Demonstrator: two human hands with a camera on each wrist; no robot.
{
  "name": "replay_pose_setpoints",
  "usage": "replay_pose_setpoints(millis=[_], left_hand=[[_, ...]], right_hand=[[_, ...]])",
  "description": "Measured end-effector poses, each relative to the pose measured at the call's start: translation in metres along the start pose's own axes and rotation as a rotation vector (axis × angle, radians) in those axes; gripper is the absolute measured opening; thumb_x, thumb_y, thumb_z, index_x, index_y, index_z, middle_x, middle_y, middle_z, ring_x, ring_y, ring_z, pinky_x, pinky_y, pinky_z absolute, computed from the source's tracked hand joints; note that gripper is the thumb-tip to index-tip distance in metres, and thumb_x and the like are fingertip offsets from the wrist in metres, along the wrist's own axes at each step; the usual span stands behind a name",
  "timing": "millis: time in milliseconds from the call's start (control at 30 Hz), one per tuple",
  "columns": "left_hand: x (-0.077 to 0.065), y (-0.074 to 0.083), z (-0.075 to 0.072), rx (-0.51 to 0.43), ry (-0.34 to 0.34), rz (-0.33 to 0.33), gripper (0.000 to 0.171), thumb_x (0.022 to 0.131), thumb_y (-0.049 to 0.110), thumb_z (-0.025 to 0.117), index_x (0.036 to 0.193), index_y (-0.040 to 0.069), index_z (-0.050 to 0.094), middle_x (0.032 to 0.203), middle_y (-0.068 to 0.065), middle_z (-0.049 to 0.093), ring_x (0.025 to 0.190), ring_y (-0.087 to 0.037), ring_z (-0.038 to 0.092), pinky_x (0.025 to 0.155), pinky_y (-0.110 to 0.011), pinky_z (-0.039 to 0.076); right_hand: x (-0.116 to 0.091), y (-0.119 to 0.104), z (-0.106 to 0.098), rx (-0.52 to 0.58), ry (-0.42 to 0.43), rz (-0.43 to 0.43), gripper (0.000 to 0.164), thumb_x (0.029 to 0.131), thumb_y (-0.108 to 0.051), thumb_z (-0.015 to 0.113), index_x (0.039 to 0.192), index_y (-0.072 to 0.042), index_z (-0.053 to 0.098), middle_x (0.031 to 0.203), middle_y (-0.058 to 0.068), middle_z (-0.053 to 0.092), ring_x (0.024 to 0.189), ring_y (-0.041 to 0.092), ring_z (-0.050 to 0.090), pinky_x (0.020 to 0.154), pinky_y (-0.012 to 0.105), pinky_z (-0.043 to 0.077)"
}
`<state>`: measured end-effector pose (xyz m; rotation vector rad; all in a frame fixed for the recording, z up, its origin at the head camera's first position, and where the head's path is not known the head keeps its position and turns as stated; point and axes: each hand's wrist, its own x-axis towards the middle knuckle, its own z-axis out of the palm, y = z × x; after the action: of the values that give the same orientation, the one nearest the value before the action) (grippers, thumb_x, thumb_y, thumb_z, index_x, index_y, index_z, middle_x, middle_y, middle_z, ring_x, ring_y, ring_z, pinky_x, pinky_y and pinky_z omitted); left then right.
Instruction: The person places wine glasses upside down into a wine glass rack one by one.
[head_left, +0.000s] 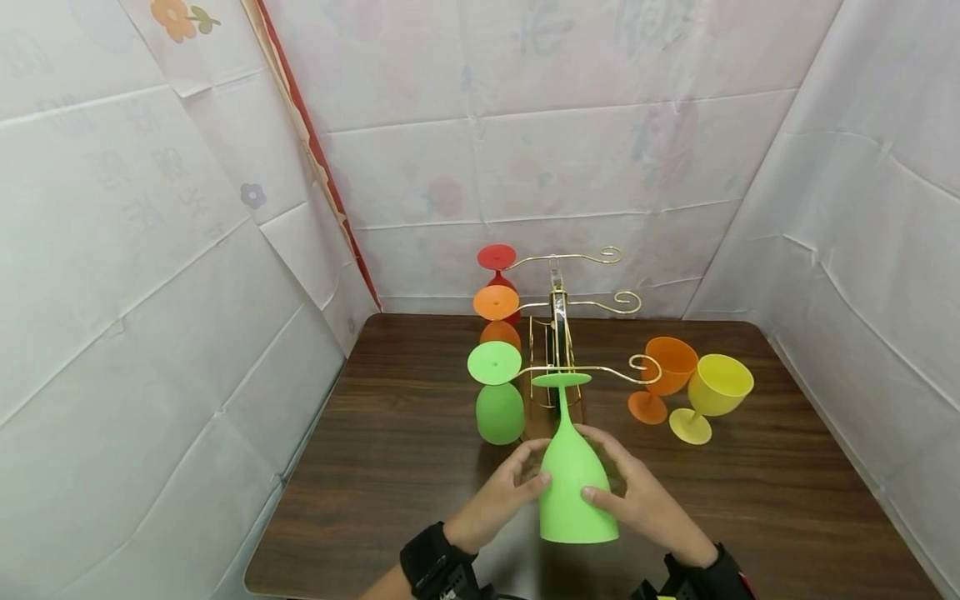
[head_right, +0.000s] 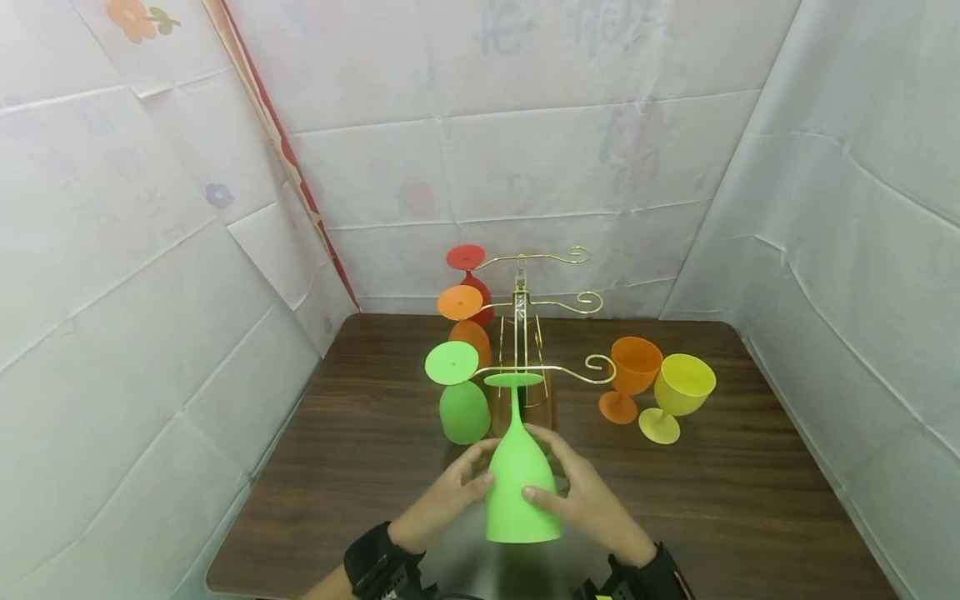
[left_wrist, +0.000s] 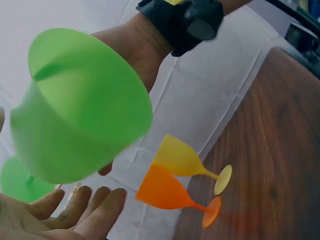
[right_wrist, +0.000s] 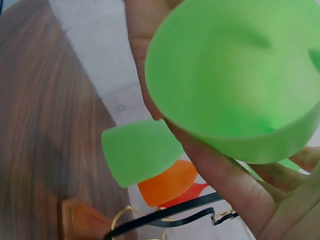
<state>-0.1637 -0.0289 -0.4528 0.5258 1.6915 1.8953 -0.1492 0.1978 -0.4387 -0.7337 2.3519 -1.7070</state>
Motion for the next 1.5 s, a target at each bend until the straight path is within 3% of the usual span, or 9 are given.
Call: replay_pose_setpoints(millis=[200, 533, 633, 767, 867, 1000, 1267, 1400, 1500], left_hand=[[0.001, -0.004, 0.001, -0.068, -0.078, -0.053, 0.062, 0.094, 0.034, 0.056, 0.145, 0.015, 0.028, 0.137, -0.008, 0.042, 0.120, -0.023, 0.051, 0.095, -0.038, 0.045], [0.003, -0.005, 0.002, -0.096, -0.080, -0.025, 0.065, 0.091, 0.031, 0.060, 0.145, 0.014, 0.028, 0.137, -0.009, 0.043, 0.121, -0.024, 0.051, 0.094, -0.039, 0.046], [0.004, -0.005, 0.003, -0.080, -0.058, -0.001, 0.066, 0.090, 0.029, 0.062, 0.144, 0.014, 0.029, 0.137, -0.009, 0.043, 0.122, -0.024, 0.051, 0.093, -0.038, 0.047], [0.006, -0.005, 0.004, -0.052, -0.023, 0.054, 0.066, 0.088, 0.025, 0.065, 0.144, 0.015, 0.031, 0.136, -0.009, 0.044, 0.120, -0.023, 0.051, 0.093, -0.037, 0.047], [0.007, -0.004, 0.005, 0.013, 0.008, 0.130, 0.071, 0.086, 0.023, 0.068, 0.145, 0.016, 0.029, 0.139, -0.008, 0.041, 0.121, -0.022, 0.050, 0.095, -0.037, 0.046], [0.009, 0.000, 0.007, 0.180, 0.051, 0.269, 0.077, 0.084, 0.018, 0.070, 0.147, 0.017, 0.026, 0.141, -0.006, 0.040, 0.123, -0.020, 0.048, 0.098, -0.037, 0.043], [0.016, 0.010, 0.015, 0.466, 0.063, 0.462, 0.080, 0.079, 0.008, 0.075, 0.145, 0.012, 0.030, 0.137, -0.011, 0.041, 0.121, -0.022, 0.048, 0.097, -0.036, 0.045], [0.019, 0.009, 0.018, 0.520, 0.067, 0.500, 0.082, 0.076, 0.007, 0.077, 0.144, 0.013, 0.031, 0.137, -0.012, 0.041, 0.120, -0.023, 0.049, 0.095, -0.034, 0.046], [0.021, 0.008, 0.019, 0.519, 0.059, 0.499, 0.083, 0.076, 0.011, 0.078, 0.144, 0.019, 0.031, 0.138, -0.006, 0.040, 0.121, -0.019, 0.048, 0.095, -0.034, 0.046]], right_hand=[[0.000, 0.000, 0.004, -0.210, 0.107, -0.085, 0.072, 0.085, -0.017, 0.067, 0.147, -0.019, 0.030, 0.134, 0.006, 0.050, 0.112, 0.014, 0.053, 0.079, 0.034, 0.051], [-0.001, 0.000, 0.003, -0.200, 0.091, -0.124, 0.075, 0.084, -0.014, 0.068, 0.148, -0.016, 0.027, 0.133, 0.010, 0.049, 0.106, 0.014, 0.055, 0.073, 0.033, 0.053], [-0.001, 0.001, 0.002, -0.230, 0.098, -0.132, 0.077, 0.084, -0.015, 0.069, 0.148, -0.014, 0.027, 0.139, 0.009, 0.045, 0.112, 0.014, 0.053, 0.078, 0.034, 0.052], [-0.002, 0.001, -0.002, -0.221, 0.109, -0.134, 0.079, 0.084, -0.018, 0.068, 0.150, -0.017, 0.023, 0.147, 0.011, 0.036, 0.122, 0.026, 0.047, 0.088, 0.043, 0.049], [-0.004, 0.002, -0.004, -0.167, 0.109, -0.102, 0.078, 0.086, -0.023, 0.066, 0.150, -0.022, 0.021, 0.149, 0.015, 0.030, 0.126, 0.040, 0.040, 0.090, 0.056, 0.044], [-0.009, 0.003, -0.005, -0.106, 0.094, -0.019, 0.077, 0.086, -0.023, 0.067, 0.149, -0.028, 0.022, 0.150, 0.014, 0.028, 0.131, 0.043, 0.033, 0.091, 0.067, 0.036], [-0.018, 0.006, -0.003, -0.068, 0.134, 0.005, 0.084, 0.080, -0.009, 0.073, 0.148, -0.021, 0.025, 0.142, 0.014, 0.038, 0.119, 0.001, 0.045, 0.094, 0.048, 0.044], [-0.020, 0.007, -0.003, -0.084, 0.175, -0.010, 0.086, 0.078, -0.010, 0.076, 0.147, -0.023, 0.026, 0.142, 0.013, 0.038, 0.119, -0.001, 0.044, 0.095, 0.049, 0.044], [-0.021, 0.008, -0.003, -0.059, 0.174, -0.046, 0.087, 0.078, -0.007, 0.076, 0.148, -0.022, 0.026, 0.143, 0.013, 0.037, 0.119, 0.001, 0.046, 0.095, 0.040, 0.046]])
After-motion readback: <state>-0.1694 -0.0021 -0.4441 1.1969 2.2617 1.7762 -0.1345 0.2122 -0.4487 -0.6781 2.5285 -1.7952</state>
